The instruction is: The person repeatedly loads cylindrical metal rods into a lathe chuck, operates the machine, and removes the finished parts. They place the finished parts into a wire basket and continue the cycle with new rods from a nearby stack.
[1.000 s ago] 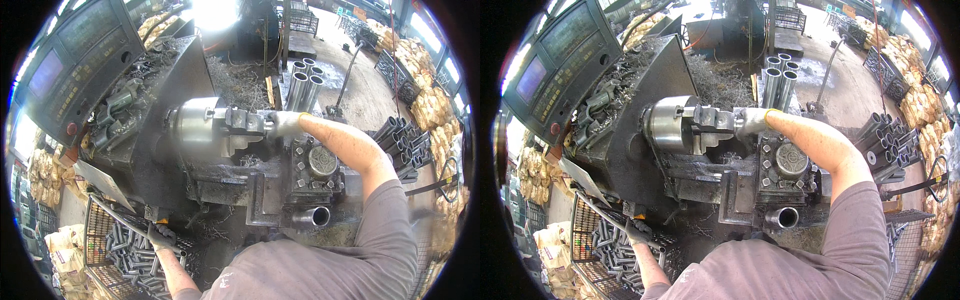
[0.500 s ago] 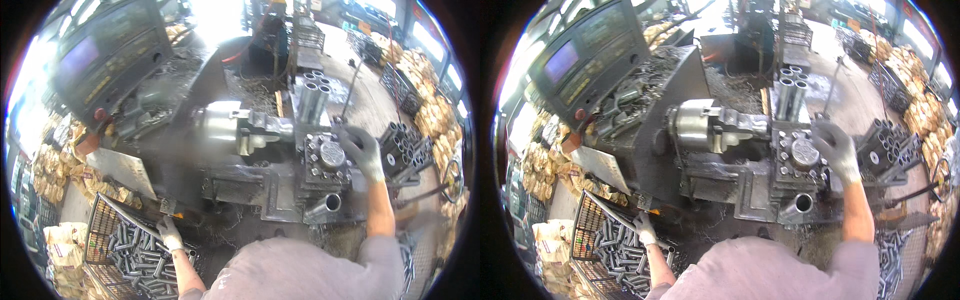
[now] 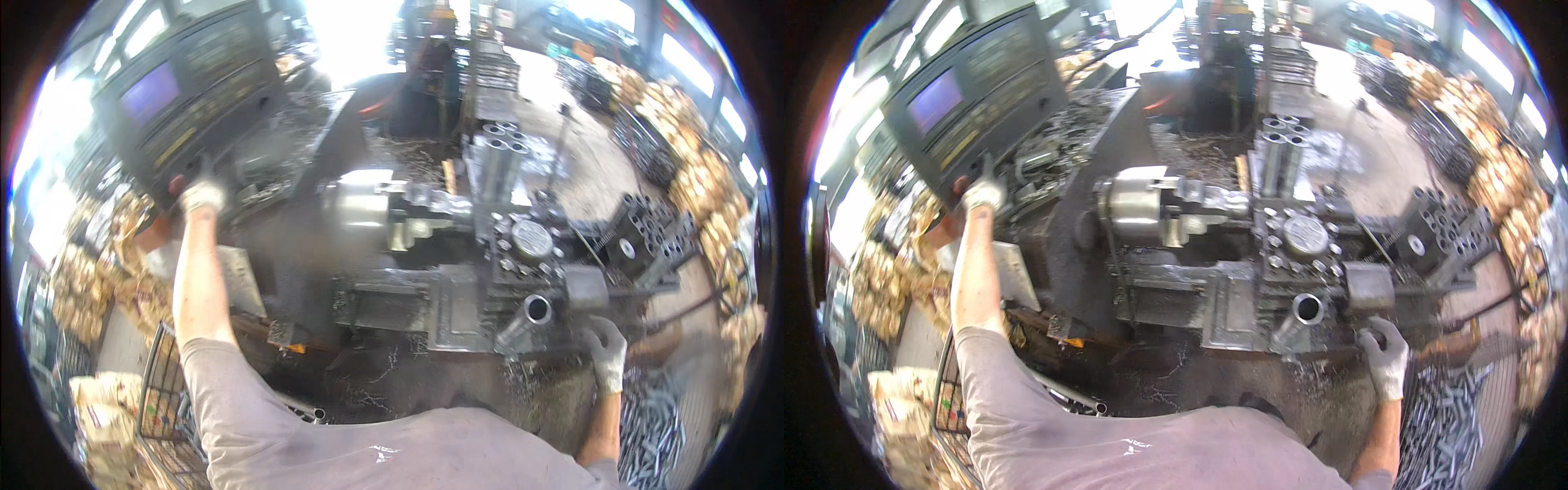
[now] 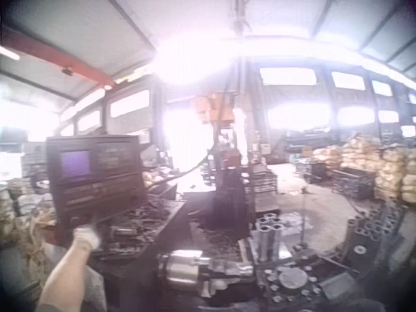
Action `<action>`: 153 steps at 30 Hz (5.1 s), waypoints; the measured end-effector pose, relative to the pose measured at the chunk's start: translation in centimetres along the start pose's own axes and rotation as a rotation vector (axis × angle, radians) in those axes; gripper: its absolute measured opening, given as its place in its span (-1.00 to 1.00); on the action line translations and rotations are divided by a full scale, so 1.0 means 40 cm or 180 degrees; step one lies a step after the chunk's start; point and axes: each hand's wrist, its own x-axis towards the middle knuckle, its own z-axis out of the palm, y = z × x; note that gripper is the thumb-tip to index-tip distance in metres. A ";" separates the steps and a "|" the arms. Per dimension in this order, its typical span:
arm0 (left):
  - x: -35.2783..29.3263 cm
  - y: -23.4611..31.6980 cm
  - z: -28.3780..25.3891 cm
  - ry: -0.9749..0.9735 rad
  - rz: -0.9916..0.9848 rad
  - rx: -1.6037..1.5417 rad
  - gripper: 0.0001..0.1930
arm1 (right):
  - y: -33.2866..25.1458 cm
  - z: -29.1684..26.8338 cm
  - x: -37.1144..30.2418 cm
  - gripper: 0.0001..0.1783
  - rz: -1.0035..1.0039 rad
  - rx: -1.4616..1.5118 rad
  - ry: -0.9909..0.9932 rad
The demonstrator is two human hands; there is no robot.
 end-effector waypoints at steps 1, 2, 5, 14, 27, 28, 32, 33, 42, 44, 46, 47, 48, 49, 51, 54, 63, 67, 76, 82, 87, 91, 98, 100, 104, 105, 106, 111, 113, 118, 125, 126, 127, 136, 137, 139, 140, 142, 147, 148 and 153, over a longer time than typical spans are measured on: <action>-0.015 0.040 -0.017 0.0048 -0.0193 -0.0260 -0.10 | 0.035 -0.009 -0.011 -0.62 -0.0076 -0.0103 0.0038; -0.039 0.060 -0.043 0.0115 -0.0418 -0.0483 -0.10 | 0.071 -0.016 -0.015 -0.61 -0.0168 -0.0184 0.0015; -0.324 0.243 -0.102 0.2559 0.0568 -0.1267 -0.51 | 0.059 -0.040 -0.047 -0.60 0.0237 -0.0213 -0.0178; -1.526 0.424 0.311 -0.1896 -0.0469 -0.2494 -0.64 | 0.121 0.044 0.004 -0.44 0.0297 0.0108 -0.1502; -2.743 -0.002 0.561 -0.3123 -0.2678 -0.1554 -0.59 | -0.010 0.352 -0.033 -0.82 -0.0768 0.0081 -0.2372; -2.819 0.009 0.557 -0.2701 -0.4252 -0.2309 -0.51 | -0.026 0.376 -0.094 -0.88 -0.0819 0.0415 -0.2600; -2.950 0.118 0.344 -0.2125 -0.5556 -0.3031 -0.40 | -0.107 0.496 -0.437 -0.70 -0.1437 0.0435 -0.4068; -3.000 0.133 0.310 -0.2108 -0.5652 -0.3069 -0.41 | -0.113 0.522 -0.524 -0.65 -0.1448 0.0235 -0.4286; -3.587 0.270 0.241 -0.0510 -0.7584 -0.3096 -0.60 | -0.298 0.590 -1.208 -0.53 -0.2903 -0.0281 -0.6541; -3.637 0.342 0.192 -0.0858 -0.7435 -0.2686 -0.62 | -0.320 0.615 -1.296 -0.52 -0.3673 -0.0785 -0.6479; -3.774 0.475 0.234 -0.2495 -0.6019 -0.1480 -0.63 | -0.313 0.650 -1.361 -0.44 -0.3982 -0.0562 -0.6562; -3.764 0.522 0.256 -0.2641 -0.5901 -0.1451 -0.62 | -0.312 0.649 -1.390 -0.43 -0.4032 -0.0586 -0.6548; -3.740 0.575 0.279 -0.2535 -0.6128 -0.1677 -0.61 | -0.315 0.651 -1.415 -0.42 -0.4081 -0.0620 -0.6552; -3.712 0.629 0.307 -0.2228 -0.6507 -0.1978 -0.60 | -0.293 0.683 -1.432 -0.42 -0.4053 -0.0656 -0.6675; -3.641 0.724 0.356 -0.0934 -0.7676 -0.2804 -0.56 | -0.295 0.696 -1.480 -0.43 -0.4208 -0.0902 -0.6728; -3.558 0.810 0.417 0.2001 -0.8876 -0.4009 -0.49 | -0.346 0.682 -1.608 -0.46 -0.4547 0.0118 -0.7060; -3.398 0.786 0.071 0.2843 -1.1520 0.3260 -0.45 | -0.479 0.304 -2.240 -0.51 -0.5951 0.1656 -0.8882; -3.403 0.739 -0.280 0.4671 -1.0330 0.5367 -0.34 | -0.428 0.260 -2.384 -0.37 -0.6111 0.2242 -0.9139; -3.455 0.756 -0.389 0.2247 -0.9224 0.5321 -0.50 | -0.757 0.227 -2.496 -0.66 -0.8617 0.0991 -0.8812; -3.429 0.736 -0.424 0.8862 -0.5514 0.0793 -0.45 | -0.835 -0.165 -2.703 -0.72 -0.8035 0.4274 -0.9303; -3.352 0.535 -0.310 0.8586 -0.5833 0.0634 -0.73 | -0.606 -0.397 -2.971 -0.59 -1.1376 -0.0567 -0.7693; -3.298 0.489 -0.179 0.8716 -0.6590 0.0036 -0.62 | -0.463 -0.349 -3.129 -0.55 -1.1313 0.1411 -0.8452; -3.263 0.475 -0.193 0.8902 -0.7143 0.0527 -0.65 | -0.818 -0.038 -3.379 -0.53 -0.8337 0.1725 -0.5844; -3.252 0.445 -0.264 0.8784 -0.7190 0.0763 -0.65 | -0.761 0.029 -3.404 -0.54 -0.7613 0.1477 -0.5851; -3.249 0.391 -0.339 0.8225 -0.7100 0.1129 -0.67 | -0.665 -0.077 -3.199 -0.54 -1.1061 -0.0797 -0.7113; -3.301 0.374 -0.334 0.8073 -0.7006 0.1046 -0.66 | -0.620 -0.049 -3.259 -0.61 -1.2275 0.0191 -0.5822; -3.318 0.365 -0.330 0.7977 -0.6934 0.1091 -0.66 | -0.580 -0.080 -3.277 -0.59 -1.2465 0.0089 -0.5456; -3.283 0.229 -0.477 0.6995 -0.7388 0.0833 -0.85 | -0.493 -0.315 -3.313 -0.43 -1.0424 0.1531 -0.7749; -3.291 0.236 -0.465 0.6335 -0.7446 0.1041 -0.86 | -0.521 -0.393 -3.301 -0.35 -0.9776 0.2504 -0.8661; -3.324 0.078 -0.733 0.3153 -0.7878 0.2027 -0.63 | -0.381 -0.444 -3.172 -0.39 -1.1867 0.1799 -0.6416; -3.540 -0.147 -1.045 0.1296 -0.6096 0.3493 -0.09 | -0.440 -0.457 -3.268 -0.47 -1.1117 -0.4504 -0.7453; -3.583 -0.161 -1.050 0.1290 -0.6403 0.3088 -0.16 | -0.456 -0.451 -3.231 -0.45 -1.0897 -0.3811 -0.8145; -3.593 -0.179 -1.054 0.0843 -0.6278 0.3543 -0.21 | -0.464 -0.470 -3.159 -0.42 -1.1950 -0.1437 -0.7232; -3.617 -0.188 -1.049 0.0502 -0.5969 0.4140 -0.28 | -0.668 -0.319 -3.066 -0.63 -1.1246 0.3935 -0.3440; -3.617 -0.187 -1.050 0.0603 -0.5908 0.4128 -0.28 | -0.718 -0.325 -3.033 -0.62 -1.1038 0.3894 -0.3473; -3.603 -0.183 -1.064 0.0684 -0.5824 0.4042 -0.25 | -0.771 -0.311 -2.963 -0.53 -1.0226 0.4472 -0.3803; -3.591 -0.186 -1.072 0.0697 -0.5795 0.3983 -0.23 | -0.801 -0.295 -2.910 -0.44 -0.9791 0.4821 -0.4092; -3.553 -0.166 -1.064 0.1187 -0.5909 0.3560 -0.22 | -0.826 -0.317 -2.721 -0.39 -0.8944 0.5091 -0.4913; -3.225 -0.171 -0.848 0.5988 -0.4237 -0.0852 -0.35 | -0.657 -0.310 -2.370 -0.18 -0.8146 0.4301 -0.6834; -3.189 -0.166 -0.790 0.6467 -0.3642 -0.1745 -0.41 | -0.615 -0.304 -2.325 -0.10 -0.8602 0.3503 -0.6854; -3.203 -0.111 -0.619 0.7004 -0.5552 -0.3612 -0.49 | -0.355 -0.029 -2.298 0.22 -0.8726 -0.1191 -0.7986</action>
